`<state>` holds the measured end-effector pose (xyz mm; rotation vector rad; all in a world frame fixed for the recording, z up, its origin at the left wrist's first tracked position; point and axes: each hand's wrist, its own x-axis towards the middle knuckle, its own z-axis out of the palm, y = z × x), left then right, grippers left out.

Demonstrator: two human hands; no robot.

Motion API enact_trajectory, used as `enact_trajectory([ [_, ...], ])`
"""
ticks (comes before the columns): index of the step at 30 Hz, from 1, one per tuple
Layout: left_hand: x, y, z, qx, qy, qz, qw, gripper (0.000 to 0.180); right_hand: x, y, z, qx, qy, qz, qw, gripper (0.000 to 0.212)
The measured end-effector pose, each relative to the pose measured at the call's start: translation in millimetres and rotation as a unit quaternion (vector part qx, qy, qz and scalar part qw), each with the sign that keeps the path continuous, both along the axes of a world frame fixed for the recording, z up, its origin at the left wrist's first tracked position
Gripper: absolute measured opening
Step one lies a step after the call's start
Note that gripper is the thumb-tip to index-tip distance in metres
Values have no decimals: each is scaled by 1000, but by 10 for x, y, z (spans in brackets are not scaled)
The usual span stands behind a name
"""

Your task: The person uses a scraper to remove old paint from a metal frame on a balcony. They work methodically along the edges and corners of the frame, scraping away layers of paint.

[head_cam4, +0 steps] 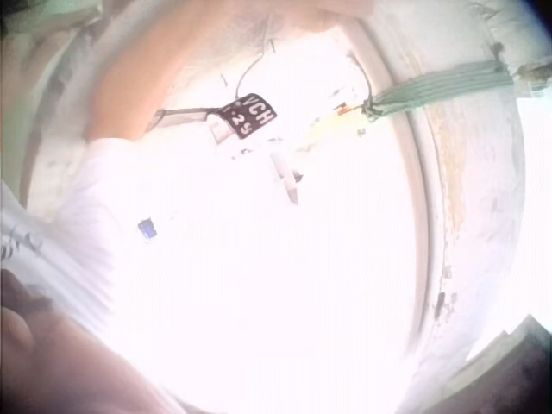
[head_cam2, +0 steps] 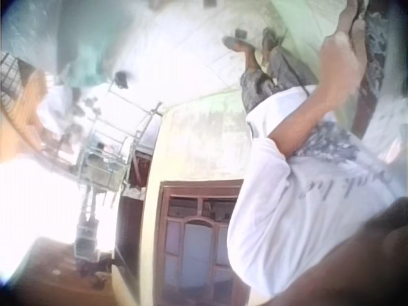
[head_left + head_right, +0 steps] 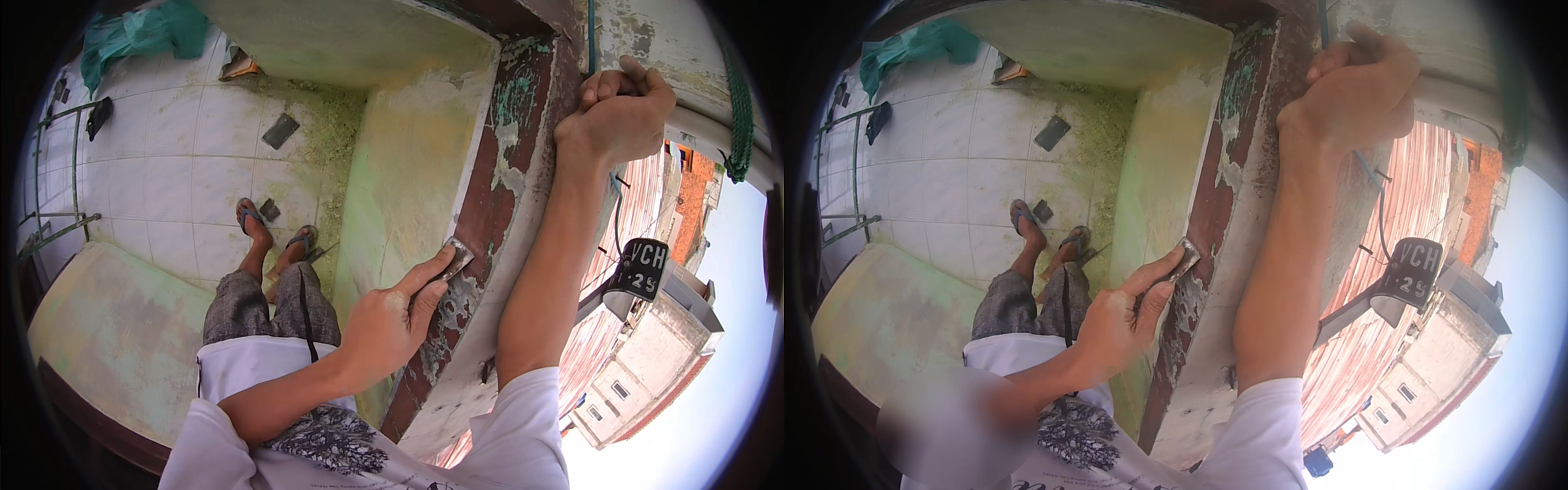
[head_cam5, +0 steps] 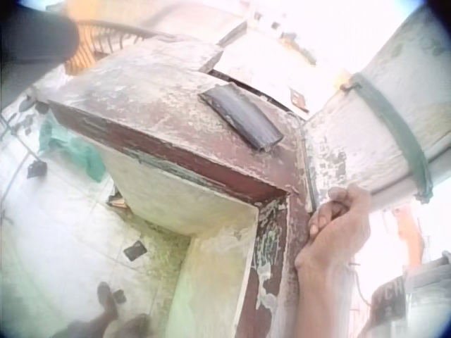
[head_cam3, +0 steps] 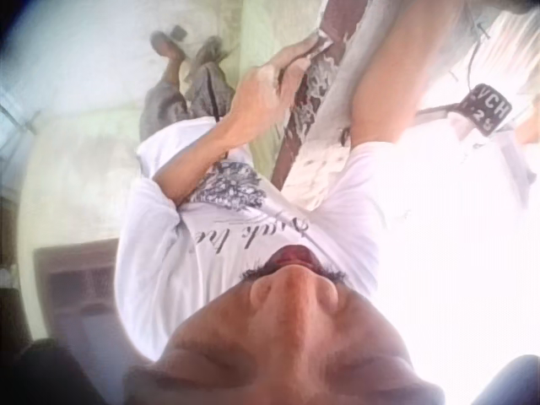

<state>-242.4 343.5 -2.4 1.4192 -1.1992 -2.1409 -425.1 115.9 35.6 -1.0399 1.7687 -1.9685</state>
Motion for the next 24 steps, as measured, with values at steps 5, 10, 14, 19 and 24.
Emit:
enact_trajectory([
  [5,60,-89,63,15,-20,-10,1000,44,-75,-41,-39,7,23,46,999,33],
  [10,-177,272,-108,-105,-26,105,989,41,-95,-115,-60,-18,14,53,998,32],
  [14,-135,420,-147,-190,-57,100,975,41,21,58,83,9,3,32,999,33],
  [19,-11,83,174,-55,-107,-19,993,41,51,-57,28,9,-33,13,999,25],
  [24,45,194,47,-63,-62,24,996,43,49,-9,82,18,-16,8,1000,25],
])
